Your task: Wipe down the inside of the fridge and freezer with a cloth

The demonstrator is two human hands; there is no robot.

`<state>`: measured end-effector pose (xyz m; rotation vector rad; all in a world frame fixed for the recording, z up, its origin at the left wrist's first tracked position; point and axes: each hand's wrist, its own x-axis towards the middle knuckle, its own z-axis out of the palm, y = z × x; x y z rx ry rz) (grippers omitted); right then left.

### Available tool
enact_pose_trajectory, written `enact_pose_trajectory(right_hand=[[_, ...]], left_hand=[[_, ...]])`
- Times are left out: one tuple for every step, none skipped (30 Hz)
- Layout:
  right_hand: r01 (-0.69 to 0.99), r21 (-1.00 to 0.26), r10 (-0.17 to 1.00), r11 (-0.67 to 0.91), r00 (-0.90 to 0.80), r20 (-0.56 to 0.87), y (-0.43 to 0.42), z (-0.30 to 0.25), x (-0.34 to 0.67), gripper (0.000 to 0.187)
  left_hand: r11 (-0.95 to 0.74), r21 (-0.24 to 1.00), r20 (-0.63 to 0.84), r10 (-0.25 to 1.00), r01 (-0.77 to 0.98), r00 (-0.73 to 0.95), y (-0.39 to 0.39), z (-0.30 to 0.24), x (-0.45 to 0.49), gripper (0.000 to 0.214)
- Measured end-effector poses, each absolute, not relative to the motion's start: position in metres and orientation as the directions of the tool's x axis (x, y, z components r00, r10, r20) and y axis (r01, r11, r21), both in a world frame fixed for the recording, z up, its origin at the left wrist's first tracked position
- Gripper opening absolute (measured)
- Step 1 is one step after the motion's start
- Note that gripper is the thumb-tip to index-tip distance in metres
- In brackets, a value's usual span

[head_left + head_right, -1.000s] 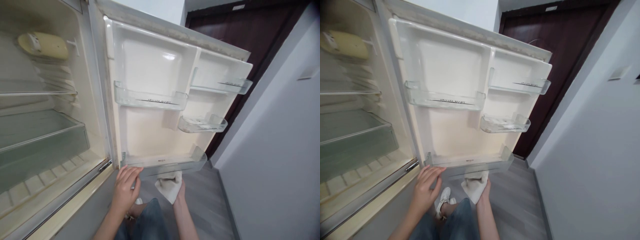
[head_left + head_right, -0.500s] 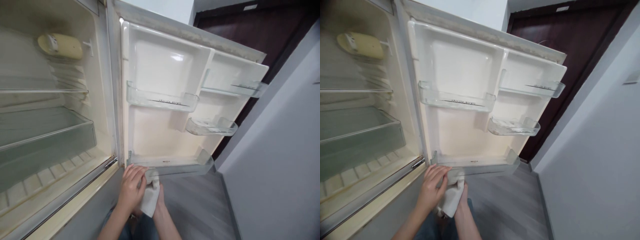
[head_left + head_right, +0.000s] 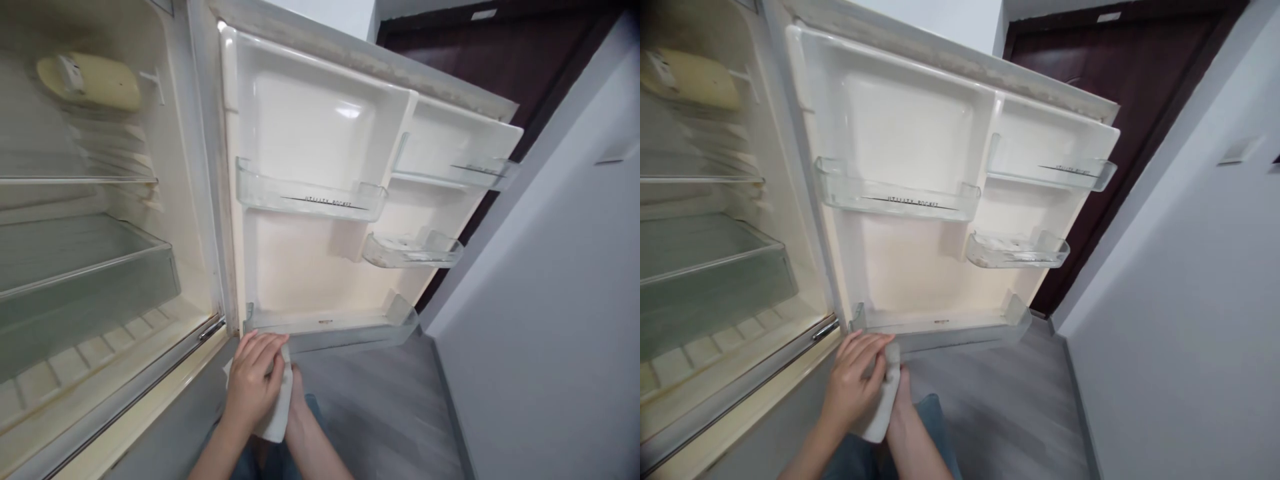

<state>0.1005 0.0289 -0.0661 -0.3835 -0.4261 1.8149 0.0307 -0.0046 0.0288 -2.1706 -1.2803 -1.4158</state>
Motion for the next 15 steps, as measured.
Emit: enact_pose_trajectory(right_hand=[[-0.851,-0.432,0.953,-0.298,-0.290,-0.085,0.028,-0.061,0.105,0.015],[-0.858,-0.395,0.944,-0.329,-0.311,-0.112,0.028,-0.056,0.111,0.015],[-0.860,-0.368,0.935,-0.353,-0.330,-0.126,0.027,-0.050,0.116,0.014],[-0.861,-0.352,0.930,-0.367,-0.344,-0.127,0.026,-0.045,0.121,0.013],[-0.861,-0.345,0.928,-0.373,-0.353,-0.121,0.025,-0.039,0.126,0.013],[-0.860,-0.345,0.926,-0.377,-0.361,-0.112,0.024,-0.035,0.132,0.012],[-0.857,-0.351,0.925,-0.378,-0.366,-0.103,0.023,-0.032,0.138,0.012],[-0.853,-0.362,0.925,-0.377,-0.369,-0.092,0.023,-0.030,0.144,0.012],[-0.849,-0.377,0.927,-0.370,-0.366,-0.083,0.022,-0.029,0.152,0.010],[-0.847,-0.397,0.932,-0.355,-0.353,-0.081,0.021,-0.029,0.160,0.009],[-0.844,-0.419,0.941,-0.334,-0.328,-0.088,0.021,-0.030,0.169,0.009],[-0.843,-0.443,0.951,-0.306,-0.288,-0.109,0.020,-0.032,0.179,0.010],[-0.838,-0.468,0.960,-0.281,-0.242,-0.142,0.020,-0.033,0.189,0.012],[-0.829,-0.493,0.963,-0.264,-0.200,-0.180,0.020,-0.035,0.200,0.015],[-0.819,-0.514,0.963,-0.255,-0.167,-0.211,0.019,-0.036,0.211,0.017]], left_hand=[[-0.585,0.235,0.835,0.530,0.776,0.147,-0.004,0.029,0.030,0.029],[-0.588,0.228,0.838,0.525,0.776,0.151,-0.004,0.028,0.030,0.029],[-0.590,0.223,0.840,0.520,0.776,0.154,-0.003,0.028,0.030,0.029],[-0.592,0.218,0.843,0.515,0.776,0.156,-0.003,0.028,0.030,0.029],[-0.592,0.214,0.844,0.512,0.777,0.157,-0.003,0.029,0.030,0.030],[-0.593,0.209,0.845,0.509,0.778,0.161,-0.002,0.029,0.030,0.030],[-0.594,0.204,0.847,0.506,0.778,0.164,-0.002,0.029,0.030,0.031],[-0.595,0.199,0.849,0.502,0.779,0.166,-0.002,0.029,0.030,0.031],[-0.596,0.193,0.851,0.497,0.780,0.169,-0.002,0.029,0.030,0.030],[-0.596,0.185,0.854,0.491,0.781,0.173,-0.002,0.029,0.030,0.030],[-0.594,0.180,0.855,0.489,0.784,0.174,-0.002,0.029,0.030,0.030],[-0.592,0.175,0.855,0.488,0.787,0.176,-0.002,0.029,0.029,0.030],[-0.589,0.172,0.855,0.487,0.790,0.177,-0.002,0.029,0.029,0.031],[-0.587,0.171,0.855,0.487,0.792,0.177,-0.002,0.029,0.029,0.031],[-0.585,0.171,0.856,0.487,0.793,0.175,-0.002,0.029,0.029,0.031]])
